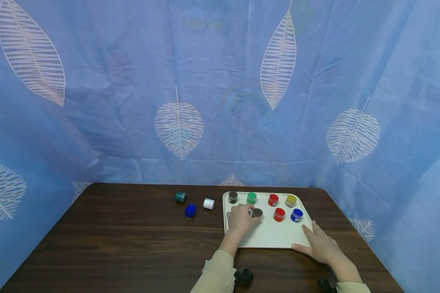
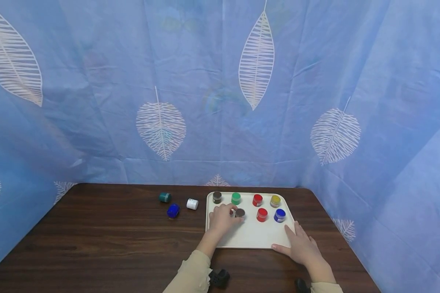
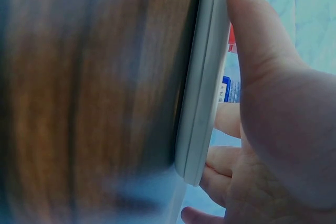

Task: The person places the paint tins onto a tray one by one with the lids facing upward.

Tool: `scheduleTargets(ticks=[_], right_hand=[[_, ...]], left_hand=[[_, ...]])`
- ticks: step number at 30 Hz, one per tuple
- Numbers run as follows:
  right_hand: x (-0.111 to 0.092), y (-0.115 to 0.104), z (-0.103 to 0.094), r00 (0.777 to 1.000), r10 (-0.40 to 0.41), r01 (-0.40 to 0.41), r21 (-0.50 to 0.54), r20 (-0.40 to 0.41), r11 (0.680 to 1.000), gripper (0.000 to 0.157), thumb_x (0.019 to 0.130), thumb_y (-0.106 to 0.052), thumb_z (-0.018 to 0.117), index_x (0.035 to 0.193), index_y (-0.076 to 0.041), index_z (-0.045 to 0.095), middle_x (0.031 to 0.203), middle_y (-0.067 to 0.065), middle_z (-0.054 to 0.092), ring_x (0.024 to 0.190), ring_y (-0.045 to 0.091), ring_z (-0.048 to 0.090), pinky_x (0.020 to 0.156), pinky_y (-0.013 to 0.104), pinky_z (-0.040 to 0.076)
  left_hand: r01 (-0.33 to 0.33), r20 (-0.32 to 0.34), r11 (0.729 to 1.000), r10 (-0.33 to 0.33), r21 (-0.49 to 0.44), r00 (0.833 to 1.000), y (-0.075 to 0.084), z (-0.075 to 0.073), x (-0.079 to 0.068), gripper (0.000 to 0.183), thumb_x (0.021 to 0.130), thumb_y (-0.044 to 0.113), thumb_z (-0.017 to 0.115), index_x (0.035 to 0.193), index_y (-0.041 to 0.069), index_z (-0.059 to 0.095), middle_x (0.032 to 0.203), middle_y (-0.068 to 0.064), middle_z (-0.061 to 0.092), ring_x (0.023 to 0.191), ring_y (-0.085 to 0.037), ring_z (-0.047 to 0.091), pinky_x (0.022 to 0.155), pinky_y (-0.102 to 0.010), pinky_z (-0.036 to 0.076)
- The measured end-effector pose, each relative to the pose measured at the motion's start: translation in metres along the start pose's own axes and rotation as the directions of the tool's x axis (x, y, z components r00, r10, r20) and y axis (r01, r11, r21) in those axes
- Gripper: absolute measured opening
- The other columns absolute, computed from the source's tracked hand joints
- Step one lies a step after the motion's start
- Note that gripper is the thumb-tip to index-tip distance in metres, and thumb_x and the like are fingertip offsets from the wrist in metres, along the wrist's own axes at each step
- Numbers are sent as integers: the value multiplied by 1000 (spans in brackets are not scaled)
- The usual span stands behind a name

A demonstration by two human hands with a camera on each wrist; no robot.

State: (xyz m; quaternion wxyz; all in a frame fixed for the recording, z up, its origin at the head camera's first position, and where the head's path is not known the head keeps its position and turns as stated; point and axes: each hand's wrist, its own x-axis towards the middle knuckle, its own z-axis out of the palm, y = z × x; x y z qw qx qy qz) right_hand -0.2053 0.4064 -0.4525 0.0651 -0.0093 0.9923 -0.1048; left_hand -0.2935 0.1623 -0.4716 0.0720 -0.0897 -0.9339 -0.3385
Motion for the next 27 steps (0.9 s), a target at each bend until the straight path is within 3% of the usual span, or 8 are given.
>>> scheduleTargets(ticks=[12,21,27], right_hand=[[1,-4,-3,1000,-9,9,-2,0,1000,98,85,-67,57,145,8,36,149,45,13,136,61,21,98,76,26],[3,-1,-1,1000,-3,3,8,10,1000,99,85,-67,57,145,8,36,149,46,13,136,61,20,98,76,26],[1,0,0,1000,-2,2,13,13,1000,100,84,-68,56,145,8,36,149,46,13,135,62,21,97,77,25]], left_hand=[[3,-14,1000,-3,-19,1000,0,-9,-1,42,76,42,82,110,21,69,93,-1,63,90,-24,56,79,-44,41],[-27,-25,999,26,-27,999,3,-32,-6,41,79,39,80,115,23,69,115,-4,66,106,-29,57,89,-49,42],[-52,-77,998,49,-32,996,-5,-46,-8,37,79,35,80,112,21,70,112,-4,67,106,-30,58,87,-52,42]])
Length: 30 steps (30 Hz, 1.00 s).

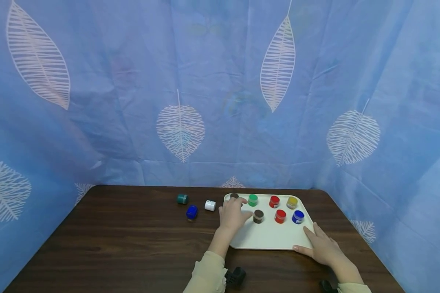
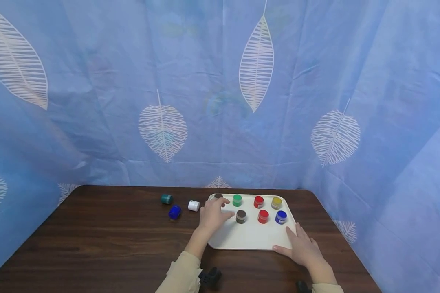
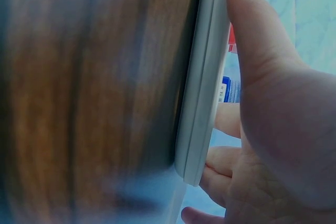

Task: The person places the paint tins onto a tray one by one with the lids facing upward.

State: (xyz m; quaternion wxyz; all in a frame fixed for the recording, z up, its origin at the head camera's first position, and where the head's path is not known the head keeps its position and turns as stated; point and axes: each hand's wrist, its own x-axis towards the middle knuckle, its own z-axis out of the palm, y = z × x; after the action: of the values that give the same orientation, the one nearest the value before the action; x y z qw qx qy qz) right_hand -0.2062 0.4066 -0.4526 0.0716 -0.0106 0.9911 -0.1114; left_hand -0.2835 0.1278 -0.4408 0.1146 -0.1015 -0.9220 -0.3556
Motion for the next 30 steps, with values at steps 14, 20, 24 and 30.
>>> scheduleTargets(ticks=[14,20,24,30], right_hand=[[2,4,3,1000,-4,4,-6,-5,1000,100,84,-69,56,145,9,36,149,46,12,135,62,20,97,77,26],[1,1,1,1000,-2,2,-2,-1,1000,100,84,-68,57,144,9,36,149,46,12,135,62,20,97,77,26],[0,0,0,1000,-5,5,-1,-2,1000,100,84,-68,57,144,10,36,148,46,12,135,62,20,97,77,26],[0,0,-1,1000,-2,2,1,-5,1000,100,84,-68,57,144,10,36,148,46,12,134,63,21,97,77,26]], left_hand=[[17,-52,998,-20,-54,998,-43,-29,12,33,84,32,76,112,15,71,106,-7,66,102,-31,55,89,-55,40],[55,-60,997,-58,-44,997,-59,-37,15,31,84,31,76,111,16,71,113,-9,66,110,-35,54,92,-55,38],[61,-45,998,-61,-4,997,-67,-39,16,32,84,30,76,113,17,70,120,-11,64,118,-38,50,98,-58,35],[41,-9,999,-41,34,999,-81,-41,17,36,83,26,77,117,18,69,127,-12,61,125,-40,46,102,-59,33]])
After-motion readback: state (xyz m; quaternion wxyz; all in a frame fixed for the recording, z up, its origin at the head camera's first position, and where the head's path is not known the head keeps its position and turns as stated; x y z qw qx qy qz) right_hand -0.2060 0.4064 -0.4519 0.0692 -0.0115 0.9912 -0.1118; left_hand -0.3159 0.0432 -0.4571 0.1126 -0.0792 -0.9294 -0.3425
